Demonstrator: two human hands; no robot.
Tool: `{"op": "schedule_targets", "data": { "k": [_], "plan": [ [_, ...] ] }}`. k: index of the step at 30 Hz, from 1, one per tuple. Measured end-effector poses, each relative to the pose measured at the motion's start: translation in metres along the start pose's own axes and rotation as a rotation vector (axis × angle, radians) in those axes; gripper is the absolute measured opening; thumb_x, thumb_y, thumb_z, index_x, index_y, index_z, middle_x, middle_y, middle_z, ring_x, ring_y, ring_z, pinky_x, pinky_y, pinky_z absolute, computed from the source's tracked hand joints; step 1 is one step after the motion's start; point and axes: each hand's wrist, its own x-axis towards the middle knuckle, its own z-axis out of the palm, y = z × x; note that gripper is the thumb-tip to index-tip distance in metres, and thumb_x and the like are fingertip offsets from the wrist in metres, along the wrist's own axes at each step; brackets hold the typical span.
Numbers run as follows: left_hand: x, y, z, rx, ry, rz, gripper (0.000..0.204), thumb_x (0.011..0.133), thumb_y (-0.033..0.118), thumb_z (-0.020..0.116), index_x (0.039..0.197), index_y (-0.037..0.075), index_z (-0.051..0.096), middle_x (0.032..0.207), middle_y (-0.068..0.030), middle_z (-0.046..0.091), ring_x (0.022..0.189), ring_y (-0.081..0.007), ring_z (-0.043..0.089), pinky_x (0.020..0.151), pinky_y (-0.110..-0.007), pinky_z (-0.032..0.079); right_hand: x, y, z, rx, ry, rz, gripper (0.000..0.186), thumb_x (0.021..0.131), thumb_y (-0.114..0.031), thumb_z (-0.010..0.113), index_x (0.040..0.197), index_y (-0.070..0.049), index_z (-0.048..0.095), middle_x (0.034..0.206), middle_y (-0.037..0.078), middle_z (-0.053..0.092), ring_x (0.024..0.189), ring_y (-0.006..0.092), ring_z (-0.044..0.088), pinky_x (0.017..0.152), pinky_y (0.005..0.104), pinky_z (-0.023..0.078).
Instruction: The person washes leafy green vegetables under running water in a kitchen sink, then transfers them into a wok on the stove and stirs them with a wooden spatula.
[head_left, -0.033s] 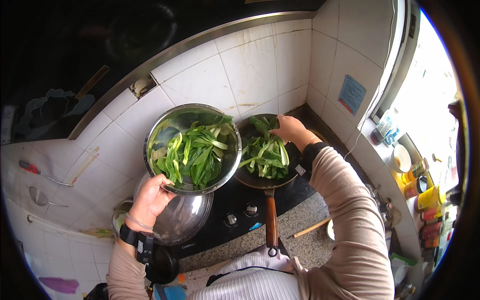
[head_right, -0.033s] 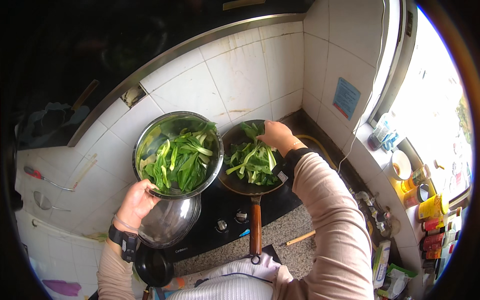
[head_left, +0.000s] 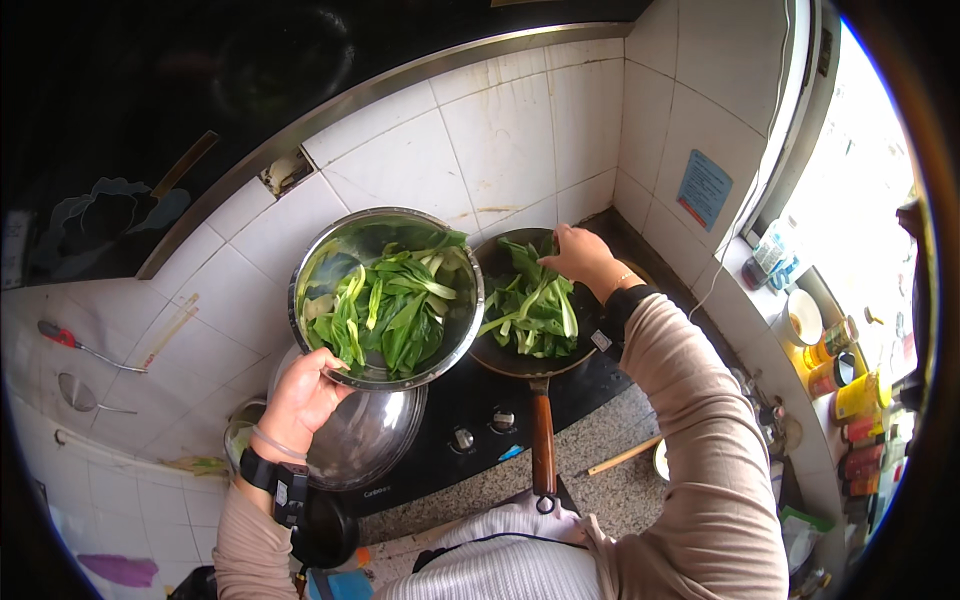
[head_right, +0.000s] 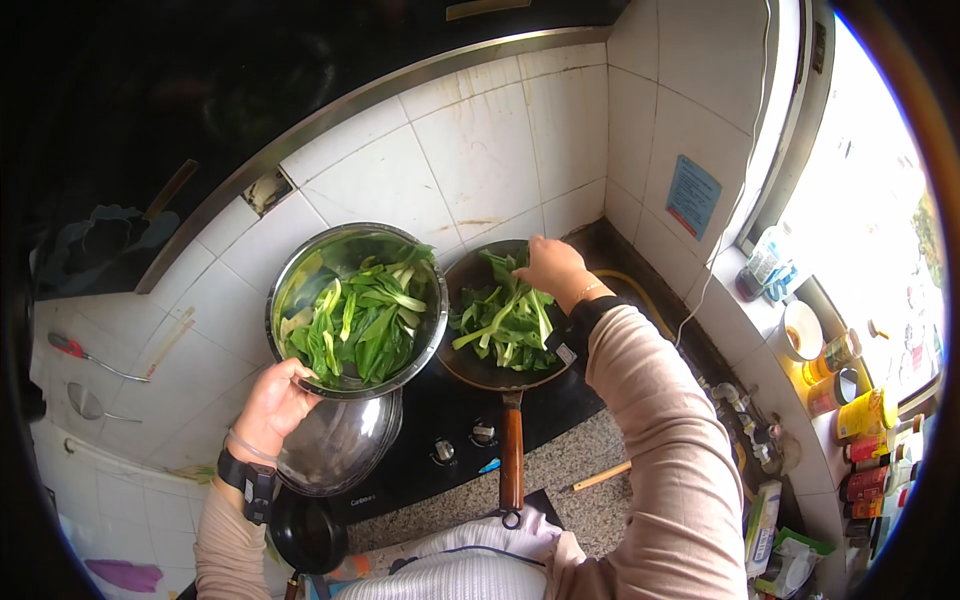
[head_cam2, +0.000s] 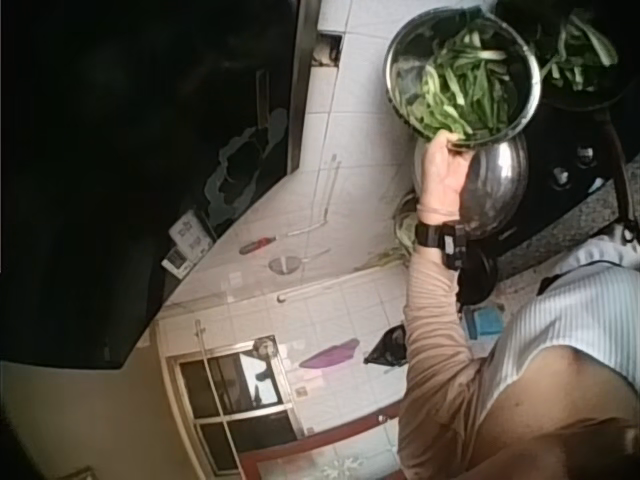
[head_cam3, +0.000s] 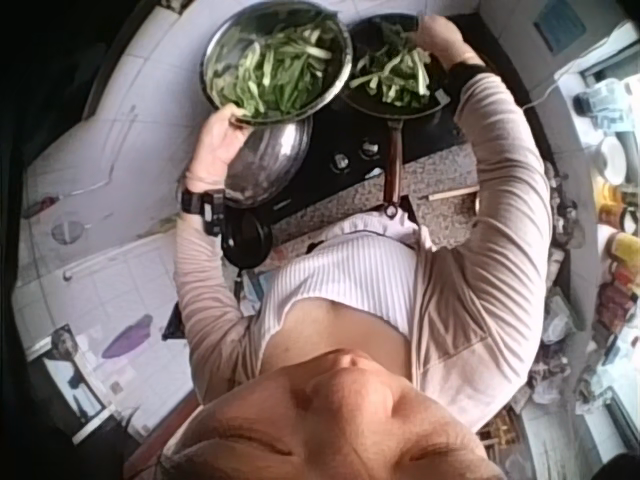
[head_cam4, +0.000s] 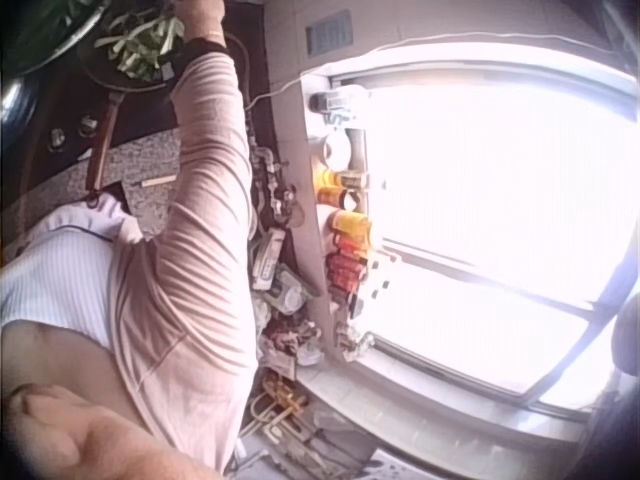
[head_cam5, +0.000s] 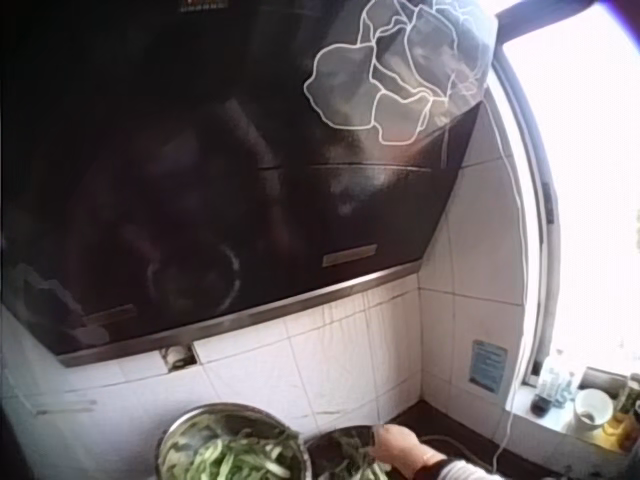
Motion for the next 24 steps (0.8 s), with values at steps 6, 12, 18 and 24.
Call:
{"op": "schedule_targets", "data": {
  "k": [6, 12, 18, 24],
  "plan": [
    [0.001, -0.004, 0.004, 0.018, 0.008, 0.035, 0.010, 0.083, 0.003, 0.052, 0.085, -0.002, 0.060, 0.087, -0.0131, 0.064, 0.078, -0.0237, 0.063, 0.073, -0.039, 0.057, -0.025, -0.096, -0.069, 0.469, 0.224, -0.433, 0.038, 0.074, -0.016, 0.075, 0.108, -0.010, 0.059, 0.096, 0.013, 0.064, 0.092, 0.0337, 0.063, 0.082, 0.0410, 0.052],
    [0.012, -0.014, 0.022, 0.053, -0.099, 0.008, 0.019, 0.083, 0.001, 0.052, 0.098, -0.006, 0.061, 0.098, -0.0147, 0.065, 0.085, -0.0245, 0.065, 0.076, -0.040, 0.057, -0.043, -0.176, -0.060, -0.433, -0.227, -0.813, 0.127, 0.055, -0.029, 0.092, 0.152, -0.048, 0.012, 0.161, 0.014, 0.010, 0.141, 0.0438, 0.028, 0.099, 0.0655, 0.043],
    [-0.001, -0.009, 0.039, 0.051, -0.111, 0.022, 0.022, 0.082, -0.002, 0.052, 0.101, -0.008, 0.060, 0.098, -0.0156, 0.066, 0.084, -0.0255, 0.066, 0.076, -0.041, 0.058, -0.036, -0.204, -0.045, -0.643, -0.287, -0.820, 0.122, 0.063, -0.027, 0.089, 0.153, -0.043, 0.009, 0.156, 0.017, 0.024, 0.130, 0.0410, 0.046, 0.084, 0.0510, 0.057],
    [0.003, -0.020, 0.028, 0.024, -0.113, 0.010, 0.019, 0.082, -0.001, 0.052, 0.098, -0.007, 0.061, 0.095, -0.0153, 0.066, 0.083, -0.0263, 0.067, 0.076, -0.043, 0.058, -0.019, -0.192, -0.032, -0.449, -0.242, -0.982, 0.088, 0.065, -0.010, 0.082, 0.142, -0.025, 0.041, 0.137, 0.016, 0.049, 0.115, 0.0354, 0.060, 0.091, 0.0383, 0.053]
  ]
}}
